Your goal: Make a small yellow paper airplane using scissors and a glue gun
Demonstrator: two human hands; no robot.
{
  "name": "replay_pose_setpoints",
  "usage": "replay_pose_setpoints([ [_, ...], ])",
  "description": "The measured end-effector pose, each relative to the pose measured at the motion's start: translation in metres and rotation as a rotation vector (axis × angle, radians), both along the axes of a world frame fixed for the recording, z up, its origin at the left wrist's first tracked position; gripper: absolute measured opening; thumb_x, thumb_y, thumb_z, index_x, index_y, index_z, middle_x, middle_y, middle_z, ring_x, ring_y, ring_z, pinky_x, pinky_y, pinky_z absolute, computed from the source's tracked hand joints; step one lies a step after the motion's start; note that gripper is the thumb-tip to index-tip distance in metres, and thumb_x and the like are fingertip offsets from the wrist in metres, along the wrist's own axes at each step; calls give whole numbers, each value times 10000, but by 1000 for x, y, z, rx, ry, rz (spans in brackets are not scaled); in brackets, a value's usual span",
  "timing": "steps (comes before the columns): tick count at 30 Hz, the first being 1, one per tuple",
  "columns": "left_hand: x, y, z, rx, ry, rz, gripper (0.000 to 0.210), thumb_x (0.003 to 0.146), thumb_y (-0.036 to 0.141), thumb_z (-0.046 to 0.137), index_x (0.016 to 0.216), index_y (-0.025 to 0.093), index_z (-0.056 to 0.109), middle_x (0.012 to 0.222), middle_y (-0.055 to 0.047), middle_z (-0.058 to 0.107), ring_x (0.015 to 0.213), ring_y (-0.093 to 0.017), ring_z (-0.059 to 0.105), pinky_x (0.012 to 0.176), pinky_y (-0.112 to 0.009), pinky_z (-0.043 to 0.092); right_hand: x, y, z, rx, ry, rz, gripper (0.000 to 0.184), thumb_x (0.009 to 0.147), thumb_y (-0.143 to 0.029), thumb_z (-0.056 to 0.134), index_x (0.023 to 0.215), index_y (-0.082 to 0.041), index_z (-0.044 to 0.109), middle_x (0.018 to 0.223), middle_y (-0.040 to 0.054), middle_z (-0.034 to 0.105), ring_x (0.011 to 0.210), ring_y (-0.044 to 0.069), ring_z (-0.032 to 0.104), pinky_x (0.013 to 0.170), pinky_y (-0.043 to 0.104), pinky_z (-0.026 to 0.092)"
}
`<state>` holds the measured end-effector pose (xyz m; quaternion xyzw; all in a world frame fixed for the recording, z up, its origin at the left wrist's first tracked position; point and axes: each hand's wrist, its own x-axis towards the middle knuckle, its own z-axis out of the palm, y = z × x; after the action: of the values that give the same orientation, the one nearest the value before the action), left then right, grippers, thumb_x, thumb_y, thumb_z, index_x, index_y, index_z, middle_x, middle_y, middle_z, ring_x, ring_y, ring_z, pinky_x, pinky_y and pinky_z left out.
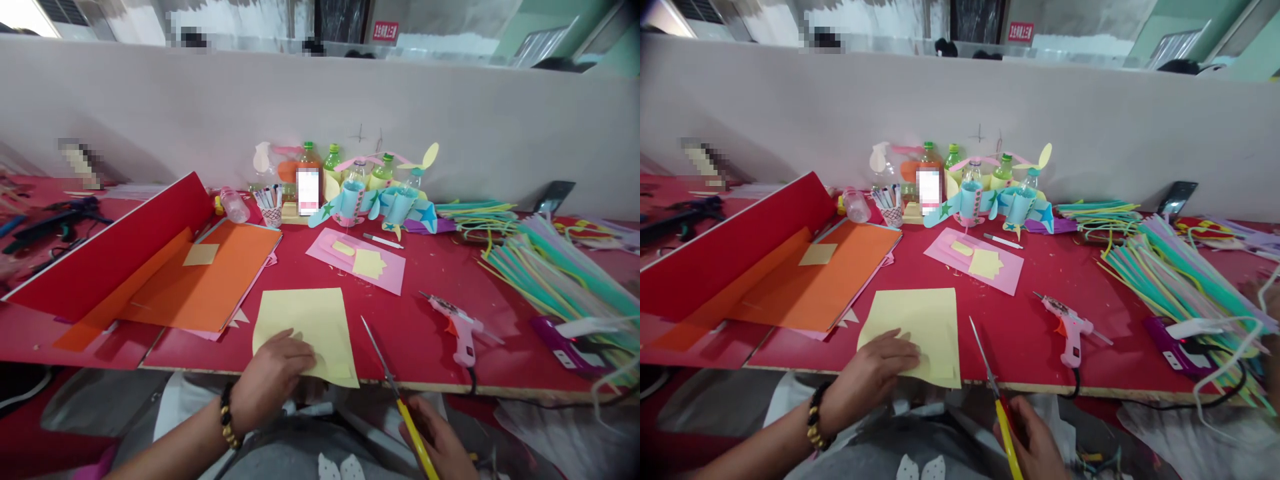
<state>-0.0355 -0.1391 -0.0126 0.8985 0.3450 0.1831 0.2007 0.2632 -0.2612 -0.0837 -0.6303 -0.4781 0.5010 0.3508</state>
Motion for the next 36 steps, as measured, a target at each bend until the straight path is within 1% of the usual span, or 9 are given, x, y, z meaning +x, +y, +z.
replay_pose_setpoints([
  [2,-10,8,5,54,-49,52,392,735,8,459,965,244,672,1007,-8,709,961,-161,643,1060,-436,354,1,12,9,-35,14,62,272,800,-448,617,867,-186,591,779,30,644,740,188,629,684,280,522],
  [6,-26,29,25,216,-178,174,353,729,5,486,923,234,673,941,-11,719,895,-156,656,1028,-416,399,9,15,34,-2,-133,85,298,799,-443,591,959,-191,586,866,70,687,788,213,659,726,291,529],
  [10,-29,42,54,380,-349,320,201,783,108,561,857,248,685,903,-10,726,881,-169,662,1006,-415,430,25,24,44,143,-527,63,333,767,-456,605,1003,-222,588,912,70,717,810,231,685,695,283,537],
  [13,-20,44,63,410,-378,367,153,808,176,567,836,256,695,915,-11,728,916,-180,660,1045,-448,390,37,41,42,318,-832,73,338,781,-477,583,1002,-221,592,933,84,716,826,255,687,698,317,533],
  [17,-2,44,40,337,-288,208,224,817,157,518,888,270,698,994,-13,717,1034,-184,625,1113,-468,283,47,63,34,482,-1055,143,405,833,-497,514,1055,-164,576,990,139,696,862,283,679,706,361,530],
  [20,8,44,10,261,-149,74,332,802,78,455,969,257,681,1069,-16,696,1057,-166,606,1145,-458,193,55,75,29,480,-1105,181,422,853,-508,488,1089,-165,561,1040,134,680,927,272,661,739,355,528],
  [23,12,42,-11,162,-26,32,270,828,114,485,981,240,668,1066,-28,689,1057,-172,590,1139,-458,160,64,86,25,480,-1148,186,431,868,-492,462,1134,-165,553,1101,142,652,968,276,639,764,370,522],
  [29,17,32,-14,85,43,31,180,920,283,475,948,218,640,1051,-34,671,1062,-169,569,1094,-420,230,62,103,25,579,-1219,170,395,876,-373,438,1163,-129,557,1086,161,624,1025,302,575,879,445,470],
  [36,21,22,-23,90,-18,101,225,927,222,446,864,223,662,955,-42,682,1024,-176,590,1035,-401,323,45,99,30,587,-1267,104,379,875,-311,435,1191,-131,541,1120,166,589,1050,308,541,882,453,467],
])
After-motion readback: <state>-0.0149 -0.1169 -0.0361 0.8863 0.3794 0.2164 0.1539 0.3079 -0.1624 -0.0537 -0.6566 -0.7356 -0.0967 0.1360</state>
